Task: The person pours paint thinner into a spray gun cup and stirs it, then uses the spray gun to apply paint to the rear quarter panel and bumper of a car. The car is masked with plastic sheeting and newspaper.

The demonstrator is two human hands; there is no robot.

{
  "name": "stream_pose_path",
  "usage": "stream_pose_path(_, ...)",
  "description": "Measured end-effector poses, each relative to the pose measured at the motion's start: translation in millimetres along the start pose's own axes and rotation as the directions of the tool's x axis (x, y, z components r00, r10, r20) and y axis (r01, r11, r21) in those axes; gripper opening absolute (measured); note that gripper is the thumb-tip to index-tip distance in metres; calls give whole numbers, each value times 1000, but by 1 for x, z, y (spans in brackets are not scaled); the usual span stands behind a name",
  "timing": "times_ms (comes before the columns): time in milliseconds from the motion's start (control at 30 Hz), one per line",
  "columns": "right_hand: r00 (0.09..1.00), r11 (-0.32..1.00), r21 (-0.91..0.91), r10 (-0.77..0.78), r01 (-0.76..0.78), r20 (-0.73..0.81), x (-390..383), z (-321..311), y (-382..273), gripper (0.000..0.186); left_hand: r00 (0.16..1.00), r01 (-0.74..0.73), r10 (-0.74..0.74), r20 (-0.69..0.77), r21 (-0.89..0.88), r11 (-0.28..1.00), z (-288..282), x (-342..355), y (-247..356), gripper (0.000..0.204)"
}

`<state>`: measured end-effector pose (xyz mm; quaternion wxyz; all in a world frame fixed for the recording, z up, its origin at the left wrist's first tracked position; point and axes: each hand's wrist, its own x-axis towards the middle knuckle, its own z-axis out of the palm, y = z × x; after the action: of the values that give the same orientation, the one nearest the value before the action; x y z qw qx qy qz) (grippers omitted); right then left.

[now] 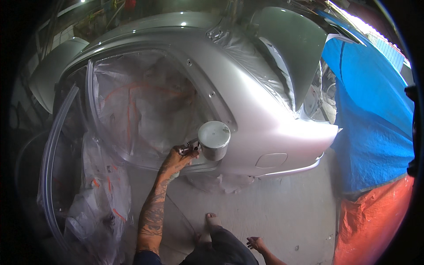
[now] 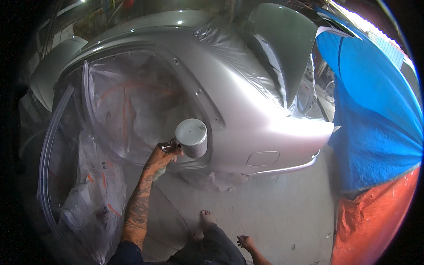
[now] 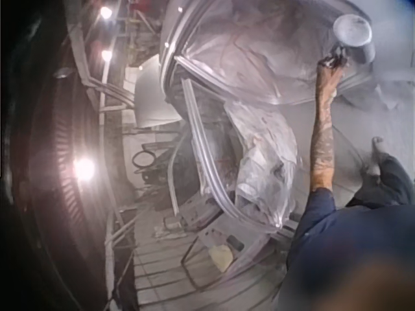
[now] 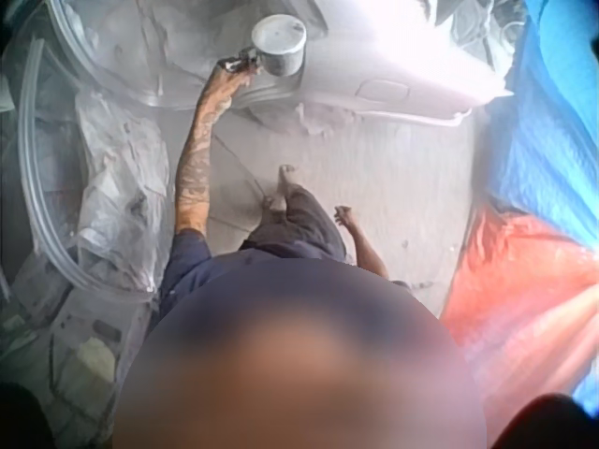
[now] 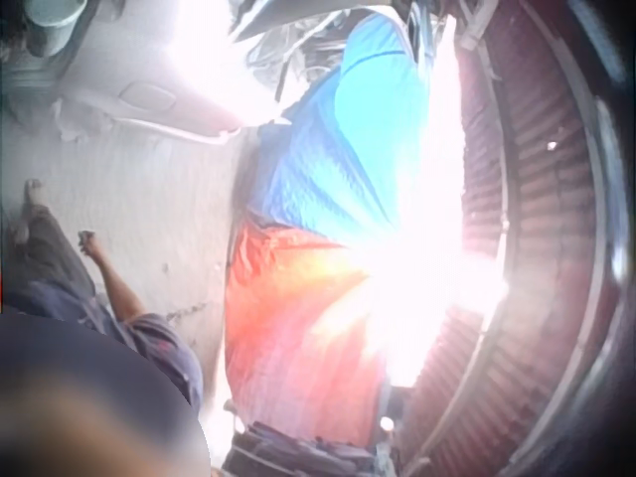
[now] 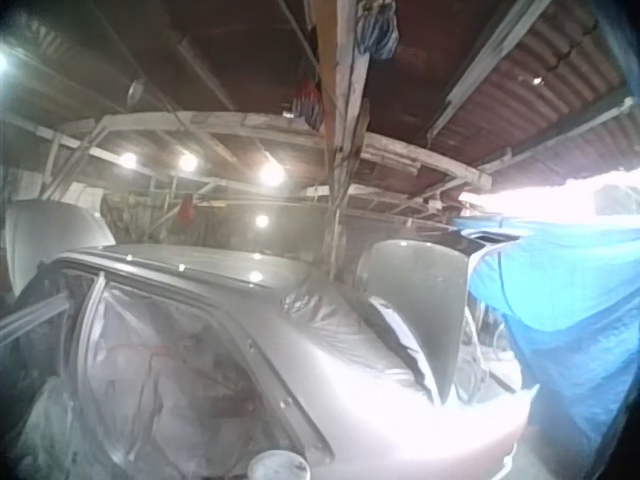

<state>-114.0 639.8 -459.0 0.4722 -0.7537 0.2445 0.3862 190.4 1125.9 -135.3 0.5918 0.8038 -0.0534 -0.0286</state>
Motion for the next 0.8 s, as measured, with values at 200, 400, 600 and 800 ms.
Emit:
stream_pose_path(200, 999, 999, -28, -26, 25, -29, -6, 5, -38, 54, 979, -44, -40, -201, -395, 918, 41, -33, -25, 42)
stream_pose_path(400, 959, 958, -24, -284, 284, 22, -9, 10, -112, 56, 924, 12, -247, -292, -623, 782, 73, -34, -36, 53)
stream_pose_path(600, 979, 973, -105, -201, 205, 42, -23, 12, -83, 55, 864, -4, -384, -327, -766, 643, 108, -36, -48, 46)
stream_pose_path(800, 999, 997, -70, -21, 24, 42, -39, 7, 13, 53, 723, -71, -558, -407, -847, 527, 184, -75, -91, 32)
